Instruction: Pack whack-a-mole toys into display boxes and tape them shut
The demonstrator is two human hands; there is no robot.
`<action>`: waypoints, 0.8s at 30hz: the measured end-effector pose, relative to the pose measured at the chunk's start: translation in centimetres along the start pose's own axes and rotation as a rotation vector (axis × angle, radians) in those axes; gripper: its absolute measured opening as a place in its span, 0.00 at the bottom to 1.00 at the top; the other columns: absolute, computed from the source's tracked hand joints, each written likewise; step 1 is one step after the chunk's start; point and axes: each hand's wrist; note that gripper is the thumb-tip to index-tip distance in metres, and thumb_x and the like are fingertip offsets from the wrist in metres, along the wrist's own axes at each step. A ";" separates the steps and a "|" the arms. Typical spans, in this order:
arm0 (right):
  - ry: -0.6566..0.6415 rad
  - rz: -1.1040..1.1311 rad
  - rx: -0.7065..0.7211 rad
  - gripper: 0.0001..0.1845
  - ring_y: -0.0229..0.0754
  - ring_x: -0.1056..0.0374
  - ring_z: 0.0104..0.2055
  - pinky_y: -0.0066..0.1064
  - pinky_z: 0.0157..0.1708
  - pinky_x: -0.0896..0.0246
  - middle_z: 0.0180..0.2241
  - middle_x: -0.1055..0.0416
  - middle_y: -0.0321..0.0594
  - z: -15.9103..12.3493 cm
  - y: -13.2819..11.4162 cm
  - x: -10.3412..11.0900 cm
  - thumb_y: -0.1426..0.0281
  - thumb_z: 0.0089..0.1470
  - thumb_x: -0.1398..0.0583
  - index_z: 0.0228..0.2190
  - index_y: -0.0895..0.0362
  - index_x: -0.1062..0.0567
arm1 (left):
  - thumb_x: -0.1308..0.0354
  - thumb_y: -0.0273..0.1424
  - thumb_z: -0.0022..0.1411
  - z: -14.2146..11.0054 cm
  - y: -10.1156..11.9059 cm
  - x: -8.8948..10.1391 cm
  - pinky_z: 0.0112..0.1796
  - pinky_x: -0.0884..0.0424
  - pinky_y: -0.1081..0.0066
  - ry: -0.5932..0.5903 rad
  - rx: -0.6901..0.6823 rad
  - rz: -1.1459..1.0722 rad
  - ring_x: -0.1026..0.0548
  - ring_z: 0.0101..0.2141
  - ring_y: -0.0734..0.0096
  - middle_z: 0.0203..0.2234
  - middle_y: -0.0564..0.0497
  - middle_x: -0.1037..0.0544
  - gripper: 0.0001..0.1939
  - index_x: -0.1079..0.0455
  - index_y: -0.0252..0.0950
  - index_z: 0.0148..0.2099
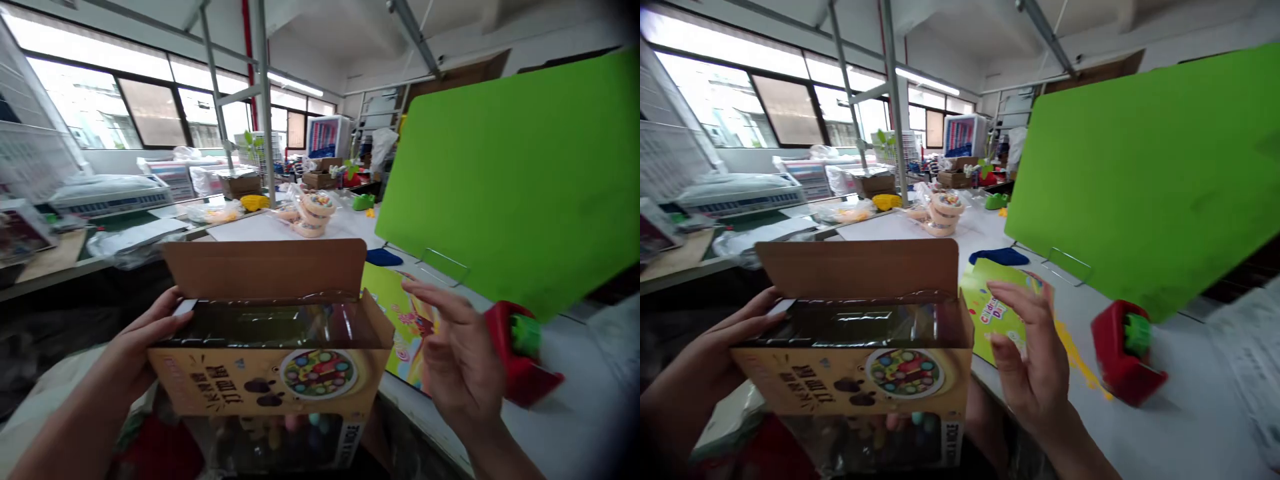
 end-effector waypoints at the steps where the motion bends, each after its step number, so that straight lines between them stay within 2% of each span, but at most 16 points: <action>1: -0.049 0.062 -0.069 0.21 0.55 0.38 0.65 0.56 0.65 0.43 0.61 0.33 0.47 -0.6 0.7 -0.7 0.62 0.69 0.48 0.61 0.49 0.34 | 0.26 0.39 0.46 0.2 0.2 0.1 0.26 0.20 0.71 -0.001 0.077 -0.040 0.15 0.33 0.54 0.42 0.53 0.14 0.35 0.27 0.45 0.57; 3: -0.149 0.170 -0.136 0.25 0.55 0.40 0.67 0.54 0.65 0.41 0.65 0.37 0.48 -1.7 1.5 -2.3 0.58 0.68 0.47 0.63 0.50 0.36 | 0.25 0.39 0.46 0.3 0.5 0.0 0.30 0.19 0.72 0.003 0.183 -0.116 0.15 0.37 0.55 0.45 0.54 0.15 0.38 0.29 0.47 0.60; 6: -0.151 0.298 -0.171 0.27 0.52 0.42 0.68 0.50 0.64 0.40 0.68 0.40 0.45 -2.3 1.1 -4.5 0.62 0.68 0.45 0.65 0.48 0.40 | 0.24 0.36 0.45 0.2 0.6 -0.1 0.30 0.21 0.75 0.055 0.196 -0.145 0.16 0.35 0.60 0.46 0.53 0.16 0.39 0.30 0.47 0.60; 10: -0.125 0.179 0.055 0.18 0.53 0.41 0.66 0.54 0.64 0.43 0.58 0.30 0.43 -1.7 0.7 -5.5 0.67 0.65 0.43 0.55 0.49 0.32 | 0.26 0.36 0.46 -0.2 0.6 -0.2 0.26 0.23 0.75 0.069 0.178 -0.132 0.17 0.32 0.62 0.46 0.52 0.16 0.35 0.28 0.46 0.58; 12: -0.112 0.078 0.120 0.13 0.54 0.40 0.63 0.55 0.61 0.42 0.52 0.27 0.43 -1.4 1.2 -5.5 0.68 0.63 0.43 0.50 0.50 0.31 | 0.27 0.36 0.48 -0.3 0.5 -0.5 0.28 0.23 0.75 0.072 0.116 -0.123 0.17 0.36 0.61 0.47 0.52 0.17 0.29 0.26 0.46 0.54; 15: -0.065 -0.023 0.110 0.09 0.54 0.39 0.58 0.52 0.56 0.40 0.49 0.31 0.44 -1.2 2.2 -5.5 0.67 0.63 0.44 0.45 0.51 0.31 | 0.29 0.34 0.49 -0.4 0.1 -1.2 0.35 0.24 0.77 0.129 -0.067 -0.106 0.20 0.46 0.61 0.50 0.53 0.18 0.13 0.24 0.42 0.39; 18: -0.034 -0.135 0.111 0.12 0.53 0.38 0.53 0.49 0.51 0.37 0.49 0.35 0.46 -1.2 3.2 -5.5 0.67 0.64 0.45 0.48 0.52 0.32 | 0.36 0.31 0.47 -0.3 -0.5 -1.8 0.46 0.27 0.71 0.093 -0.236 -0.063 0.26 0.55 0.55 0.40 0.51 0.17 0.04 0.26 0.41 0.30; 20: -0.038 -0.193 0.127 0.15 0.53 0.37 0.51 0.48 0.48 0.36 0.48 0.34 0.47 -1.4 3.7 -5.3 0.67 0.64 0.45 0.52 0.52 0.34 | 0.40 0.32 0.47 -0.1 -0.8 -1.9 0.51 0.29 0.64 0.039 -0.318 -0.032 0.29 0.58 0.51 0.35 0.49 0.17 0.06 0.24 0.42 0.31; 24: -0.025 -0.206 0.112 0.15 0.54 0.33 0.50 0.49 0.48 0.36 0.45 0.30 0.46 -1.9 4.8 -4.6 0.65 0.63 0.42 0.51 0.51 0.32 | 0.45 0.41 0.59 0.3 -0.6 -1.5 0.56 0.33 0.57 -0.069 -0.337 0.091 0.32 0.61 0.45 0.38 0.46 0.16 0.13 0.20 0.43 0.35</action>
Point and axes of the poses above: each hand's wrist, its own z-axis towards the middle knuckle, its own x-axis out of the back of the hand, y = z × x
